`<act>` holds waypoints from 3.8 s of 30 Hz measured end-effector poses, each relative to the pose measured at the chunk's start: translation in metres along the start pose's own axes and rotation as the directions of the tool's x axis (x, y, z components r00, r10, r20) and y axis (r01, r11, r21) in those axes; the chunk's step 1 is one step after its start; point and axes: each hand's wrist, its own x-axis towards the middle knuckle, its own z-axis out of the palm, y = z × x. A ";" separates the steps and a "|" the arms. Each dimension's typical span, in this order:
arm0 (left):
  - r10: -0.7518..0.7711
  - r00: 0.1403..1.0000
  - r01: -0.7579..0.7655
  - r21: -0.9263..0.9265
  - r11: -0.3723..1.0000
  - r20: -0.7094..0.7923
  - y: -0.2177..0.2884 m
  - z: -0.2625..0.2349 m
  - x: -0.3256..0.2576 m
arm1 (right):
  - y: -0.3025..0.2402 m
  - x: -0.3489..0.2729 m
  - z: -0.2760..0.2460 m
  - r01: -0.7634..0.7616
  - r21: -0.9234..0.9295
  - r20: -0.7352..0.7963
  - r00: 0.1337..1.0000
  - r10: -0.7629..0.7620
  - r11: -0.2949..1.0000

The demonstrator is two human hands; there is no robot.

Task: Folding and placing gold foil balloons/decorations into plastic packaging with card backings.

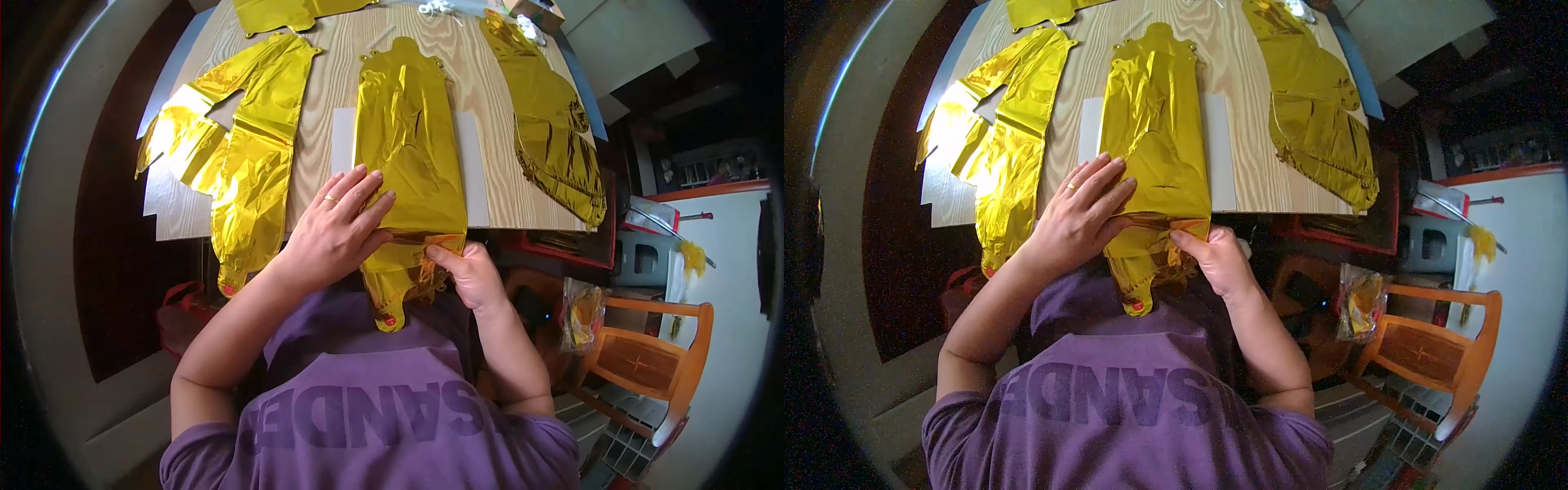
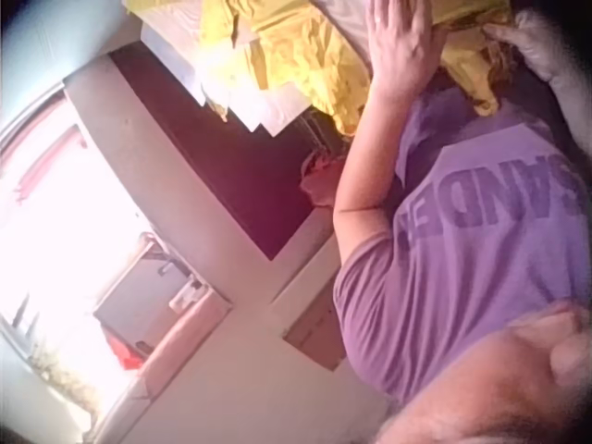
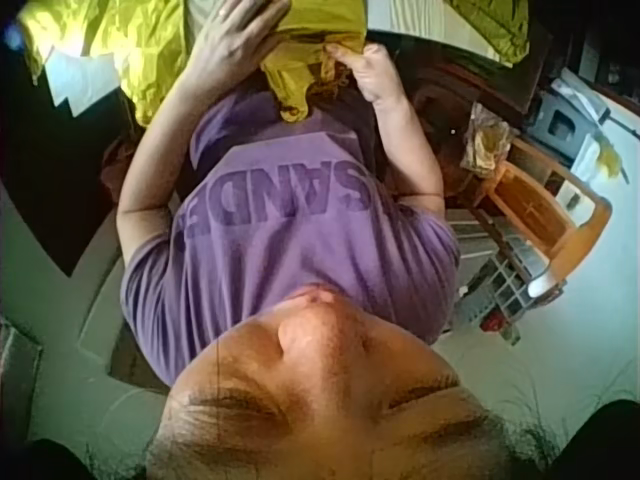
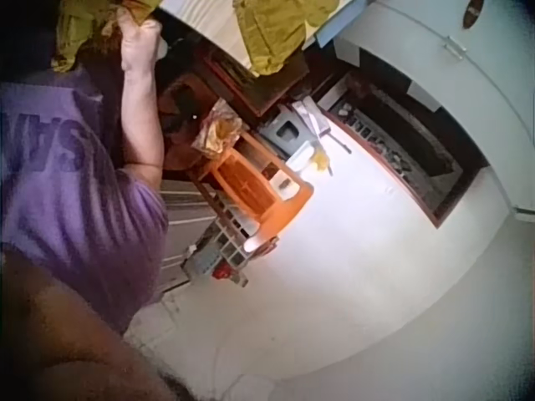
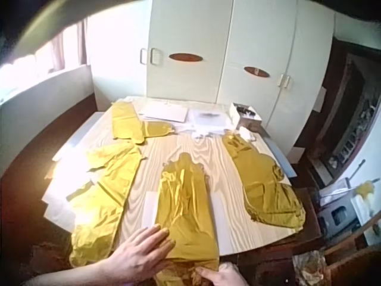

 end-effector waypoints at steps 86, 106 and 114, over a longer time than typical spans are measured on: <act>-0.004 0.999 0.009 0.119 0.993 -0.043 -0.005 0.001 -0.015 | -0.061 0.008 -0.008 0.414 -0.799 0.600 0.587 -0.543 -0.436; 0.525 0.844 -0.415 0.487 0.768 -0.109 -0.043 -0.150 0.108 | -0.231 0.007 0.029 0.394 -0.448 0.893 0.229 -0.386 -0.803; 0.508 0.857 -0.471 0.534 0.703 0.086 -0.055 -0.097 0.084 | -0.176 0.052 -0.008 0.297 -0.432 0.898 0.230 -0.375 -0.852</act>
